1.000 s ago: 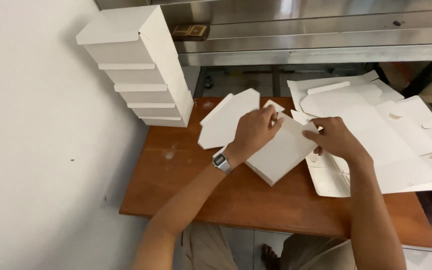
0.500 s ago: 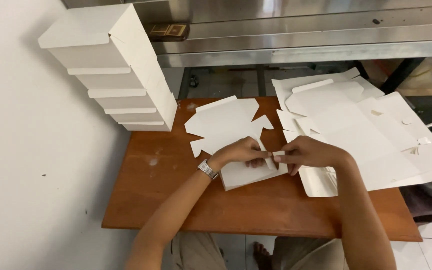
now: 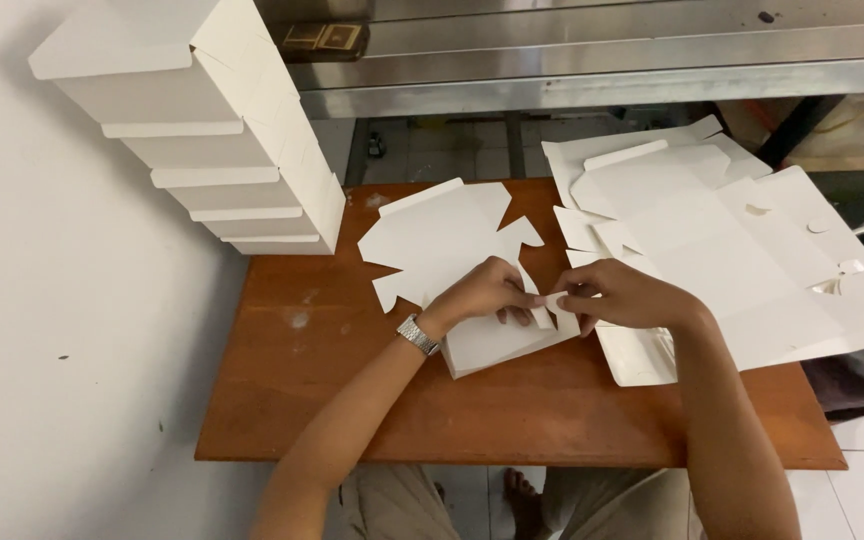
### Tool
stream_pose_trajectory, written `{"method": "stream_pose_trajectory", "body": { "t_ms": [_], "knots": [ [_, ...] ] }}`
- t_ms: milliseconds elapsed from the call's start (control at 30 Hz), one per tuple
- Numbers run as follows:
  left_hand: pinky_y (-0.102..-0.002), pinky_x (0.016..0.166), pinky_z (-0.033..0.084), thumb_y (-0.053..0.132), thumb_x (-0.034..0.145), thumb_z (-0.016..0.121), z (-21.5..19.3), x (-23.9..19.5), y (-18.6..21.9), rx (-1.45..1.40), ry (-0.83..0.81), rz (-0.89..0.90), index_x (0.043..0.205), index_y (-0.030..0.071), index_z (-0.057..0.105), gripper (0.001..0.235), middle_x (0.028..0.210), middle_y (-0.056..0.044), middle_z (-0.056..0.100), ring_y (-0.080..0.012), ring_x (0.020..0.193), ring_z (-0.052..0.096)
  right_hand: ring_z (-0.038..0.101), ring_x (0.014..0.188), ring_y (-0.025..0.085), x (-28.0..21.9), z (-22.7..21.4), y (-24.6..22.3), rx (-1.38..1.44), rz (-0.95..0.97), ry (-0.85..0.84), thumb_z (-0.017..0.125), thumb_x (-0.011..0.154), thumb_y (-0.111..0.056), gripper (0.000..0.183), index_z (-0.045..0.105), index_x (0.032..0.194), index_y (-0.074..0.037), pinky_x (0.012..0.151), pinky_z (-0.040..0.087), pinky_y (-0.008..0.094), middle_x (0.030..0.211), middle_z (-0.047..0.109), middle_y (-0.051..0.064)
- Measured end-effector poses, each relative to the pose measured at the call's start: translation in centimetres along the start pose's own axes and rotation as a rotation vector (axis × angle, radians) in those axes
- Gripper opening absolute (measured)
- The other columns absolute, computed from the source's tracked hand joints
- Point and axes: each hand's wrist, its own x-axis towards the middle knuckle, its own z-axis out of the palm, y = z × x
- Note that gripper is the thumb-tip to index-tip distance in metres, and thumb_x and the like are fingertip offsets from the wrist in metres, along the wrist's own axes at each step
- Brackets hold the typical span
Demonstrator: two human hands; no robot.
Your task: The person folds flat white cardboard pieces into small rectangular boxes by hand, folding flaps and tucking tabs to form the structure. The person stacks the completed boxes on the left side of the table.
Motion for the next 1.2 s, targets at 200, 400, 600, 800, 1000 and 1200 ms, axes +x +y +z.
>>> {"method": "stream_pose_trajectory", "body": {
  "t_ms": [200, 400, 600, 800, 1000, 1200],
  "knots": [
    [-0.033, 0.063, 0.063, 0.018, 0.088, 0.076, 0.2, -0.4, 0.7, -0.086, -0.043, -0.054, 0.096, -0.014, 0.063, 0.035, 0.088, -0.027, 0.074, -0.0303, 0.077, 0.077, 0.078, 0.09, 0.04, 0.2, -0.2, 1.2, 0.141, -0.053, -0.023, 0.062, 0.092, -0.012, 0.028, 0.071, 0.105, 0.012, 0.086, 0.063, 0.052, 0.091, 0.067, 0.027],
    [-0.04, 0.074, 0.064, 0.019, 0.089, 0.076, 0.2, -0.6, 0.9, -0.138, -0.083, -0.057, 0.101, -0.017, 0.061, 0.041, 0.093, -0.031, 0.072, -0.0351, 0.084, 0.076, 0.077, 0.089, 0.035, -0.3, -0.2, 0.3, 0.155, -0.042, -0.029, 0.069, 0.093, -0.024, 0.038, 0.076, 0.105, 0.011, 0.087, 0.064, 0.049, 0.088, 0.066, 0.022],
    [-0.04, 0.081, 0.063, 0.019, 0.09, 0.076, -0.1, -1.3, 1.7, -0.151, -0.134, -0.044, 0.107, -0.02, 0.06, 0.046, 0.1, -0.032, 0.07, -0.0363, 0.09, 0.074, 0.075, 0.085, 0.033, -0.1, -0.1, 0.3, 0.128, -0.067, -0.053, 0.069, 0.093, -0.023, 0.036, 0.078, 0.109, 0.008, 0.083, 0.066, 0.048, 0.086, 0.072, 0.023],
    [-0.038, 0.083, 0.063, 0.016, 0.091, 0.074, -0.2, -1.0, 1.1, -0.167, -0.145, -0.031, 0.108, -0.02, 0.06, 0.042, 0.101, -0.03, 0.068, -0.035, 0.092, 0.074, 0.073, 0.08, 0.029, 0.8, 0.4, 1.0, 0.136, -0.073, -0.051, 0.069, 0.094, -0.026, 0.037, 0.078, 0.109, 0.007, 0.079, 0.066, 0.045, 0.081, 0.07, 0.021],
    [-0.038, 0.083, 0.063, 0.021, 0.094, 0.073, -0.3, 0.0, -0.1, -0.146, -0.168, -0.01, 0.11, -0.016, 0.06, 0.042, 0.103, -0.028, 0.069, -0.0329, 0.091, 0.074, 0.073, 0.078, 0.032, -0.7, 0.4, -1.5, 0.199, -0.019, 0.02, 0.071, 0.09, -0.02, 0.039, 0.072, 0.116, 0.01, 0.076, 0.065, 0.045, 0.088, 0.066, 0.022],
    [-0.04, 0.084, 0.063, 0.022, 0.095, 0.073, -0.2, 0.2, 0.2, -0.126, -0.168, -0.013, 0.111, -0.015, 0.06, 0.043, 0.107, -0.028, 0.069, -0.0329, 0.091, 0.074, 0.078, 0.065, 0.029, 0.5, 0.9, -0.1, -0.086, -0.011, 0.023, 0.064, 0.096, -0.028, 0.035, 0.077, 0.104, 0.003, 0.073, 0.065, 0.041, 0.072, 0.07, 0.018]
  ]
}}
